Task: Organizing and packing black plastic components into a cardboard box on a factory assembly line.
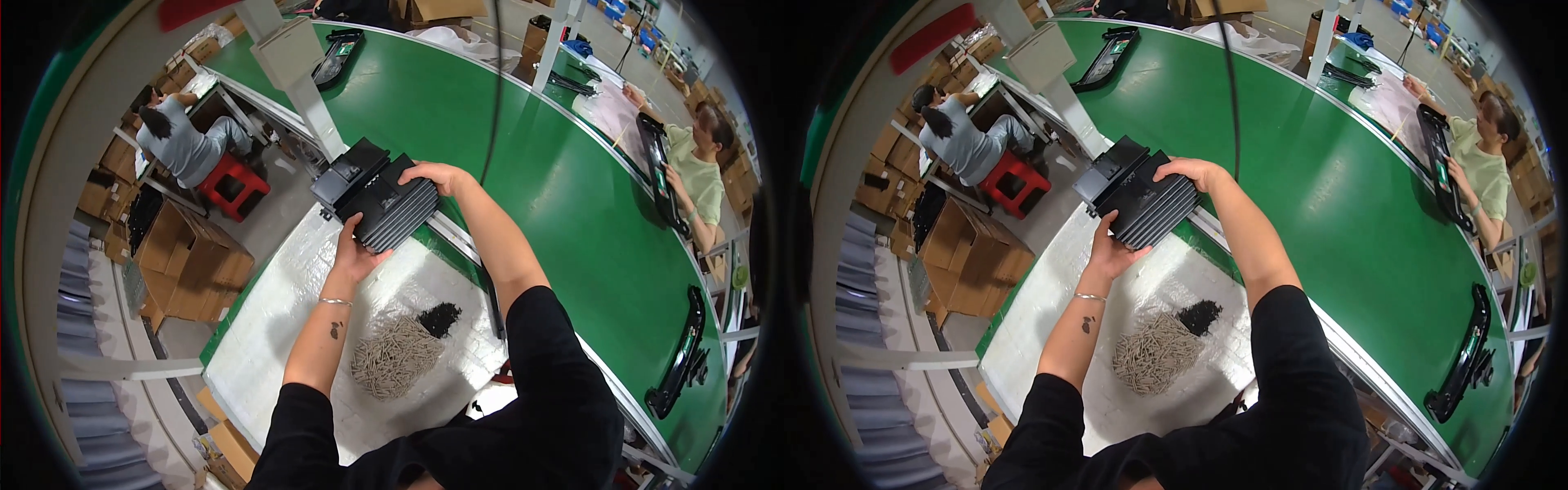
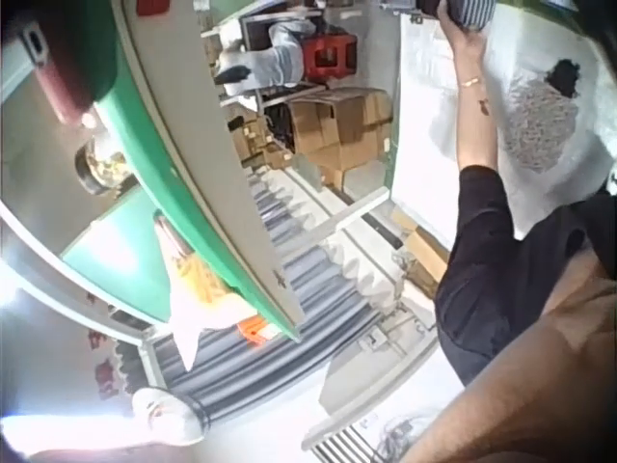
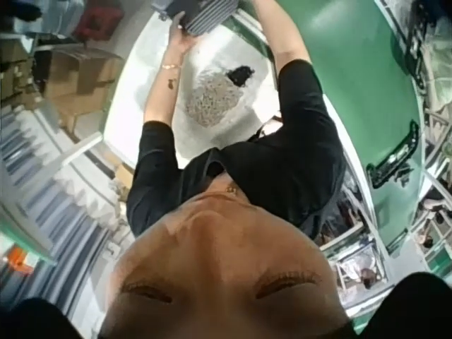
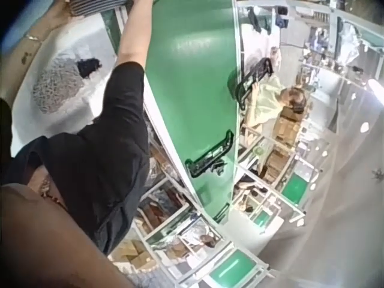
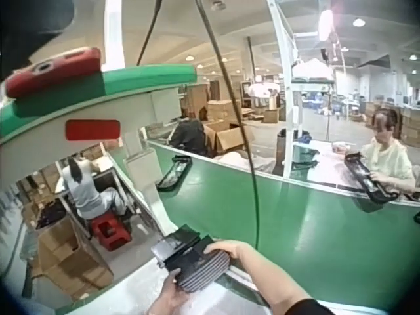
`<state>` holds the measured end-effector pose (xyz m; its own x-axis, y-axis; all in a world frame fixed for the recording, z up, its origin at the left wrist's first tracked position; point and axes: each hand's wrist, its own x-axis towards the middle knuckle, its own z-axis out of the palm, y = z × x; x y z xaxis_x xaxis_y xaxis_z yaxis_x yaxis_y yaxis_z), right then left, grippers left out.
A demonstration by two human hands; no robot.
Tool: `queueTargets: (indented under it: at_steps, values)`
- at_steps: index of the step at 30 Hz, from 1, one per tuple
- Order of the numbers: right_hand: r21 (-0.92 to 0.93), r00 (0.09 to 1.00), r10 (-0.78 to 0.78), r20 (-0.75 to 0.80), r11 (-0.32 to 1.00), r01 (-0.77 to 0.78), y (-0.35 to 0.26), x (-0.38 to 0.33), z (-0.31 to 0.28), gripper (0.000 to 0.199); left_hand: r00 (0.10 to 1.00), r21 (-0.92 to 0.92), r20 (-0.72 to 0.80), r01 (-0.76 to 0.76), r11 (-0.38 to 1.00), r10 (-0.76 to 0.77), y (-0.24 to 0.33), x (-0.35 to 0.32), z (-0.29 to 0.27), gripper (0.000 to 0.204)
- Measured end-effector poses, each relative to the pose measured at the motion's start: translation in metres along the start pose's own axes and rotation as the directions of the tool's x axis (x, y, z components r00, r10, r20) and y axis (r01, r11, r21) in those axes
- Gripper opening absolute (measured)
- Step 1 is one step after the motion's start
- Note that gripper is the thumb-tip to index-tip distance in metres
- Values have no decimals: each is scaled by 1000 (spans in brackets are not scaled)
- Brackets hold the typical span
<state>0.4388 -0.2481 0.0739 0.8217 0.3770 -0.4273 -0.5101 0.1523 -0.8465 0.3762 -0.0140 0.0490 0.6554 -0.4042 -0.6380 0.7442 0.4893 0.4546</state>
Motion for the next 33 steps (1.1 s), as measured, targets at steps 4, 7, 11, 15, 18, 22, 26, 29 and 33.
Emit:
queueTargets:
  at_steps: [4,7,11,15,18,22,26,29,33]
  values:
    - [108,1000,12,-14,994,-10,10,33,-12,39,1000,-44,-24,-5,999,4,5,18,-1,57]
    - [-11,995,40,-90,999,-41,16,53,-11,38,999,-64,-41,-13,998,10,10,9,5,63]
    - [-62,988,64,-137,995,-73,5,48,-17,35,1000,-57,-18,6,998,-7,8,12,13,59]
    - [-269,979,204,14,944,-193,2,43,-17,40,796,664,390,-591,457,463,-18,42,-34,67]
    - [-686,959,-233,-162,725,60,17,56,-24,81,1000,4,-22,18,1000,-18,-2,26,-10,54]
    - [-371,875,-163,-455,928,-20,23,28,-12,77,991,-34,-79,110,993,-112,4,11,2,64]
    - [-392,897,-139,-420,919,-41,23,15,9,72,1000,56,8,17,998,-18,8,33,-15,68]
    - [-411,917,-204,-342,910,49,23,16,2,74,998,23,33,43,999,-44,4,32,-13,70]
    - [-568,567,-454,-687,823,-30,37,0,42,70,975,-201,-208,38,979,-81,5,-14,-38,72]
